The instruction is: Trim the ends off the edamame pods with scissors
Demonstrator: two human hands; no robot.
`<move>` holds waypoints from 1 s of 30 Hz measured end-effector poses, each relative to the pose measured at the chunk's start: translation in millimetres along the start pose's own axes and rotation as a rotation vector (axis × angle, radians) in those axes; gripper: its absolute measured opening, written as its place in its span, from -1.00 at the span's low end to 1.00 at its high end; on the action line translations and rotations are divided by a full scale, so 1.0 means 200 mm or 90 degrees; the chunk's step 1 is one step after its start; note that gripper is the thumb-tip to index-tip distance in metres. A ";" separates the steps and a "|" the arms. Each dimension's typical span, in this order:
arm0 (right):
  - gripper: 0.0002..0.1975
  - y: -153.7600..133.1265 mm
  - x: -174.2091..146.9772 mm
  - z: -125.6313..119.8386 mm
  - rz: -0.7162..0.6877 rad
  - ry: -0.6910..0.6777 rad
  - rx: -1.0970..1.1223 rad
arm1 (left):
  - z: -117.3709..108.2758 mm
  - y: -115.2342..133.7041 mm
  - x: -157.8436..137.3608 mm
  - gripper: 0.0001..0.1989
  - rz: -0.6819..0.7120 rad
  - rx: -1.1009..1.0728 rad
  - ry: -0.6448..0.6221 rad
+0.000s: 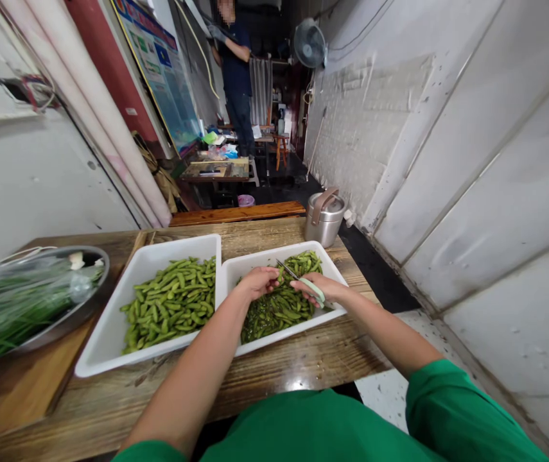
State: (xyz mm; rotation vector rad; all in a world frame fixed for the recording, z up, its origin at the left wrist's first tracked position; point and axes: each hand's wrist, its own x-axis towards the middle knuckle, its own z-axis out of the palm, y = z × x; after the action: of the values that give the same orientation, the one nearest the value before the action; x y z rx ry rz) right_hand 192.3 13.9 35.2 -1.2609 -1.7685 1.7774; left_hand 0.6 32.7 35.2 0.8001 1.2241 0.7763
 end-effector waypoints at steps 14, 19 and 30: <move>-0.59 -0.04 0.01 0.01 0.100 -0.078 0.119 | -0.05 0.03 0.02 -0.86 0.035 -0.236 0.085; -0.61 -0.05 0.00 0.01 0.065 -0.070 0.125 | -0.03 0.01 0.03 -0.85 0.029 -0.243 0.050; -0.61 -0.02 -0.01 0.01 0.014 -0.008 0.042 | -0.02 0.01 0.04 -0.95 0.049 -0.129 0.112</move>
State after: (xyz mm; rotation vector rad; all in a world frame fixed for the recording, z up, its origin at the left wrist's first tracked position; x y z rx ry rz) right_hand 191.2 12.3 39.6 -1.2497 -1.6948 1.8443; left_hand -2.1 41.7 32.5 0.6265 1.2516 1.0338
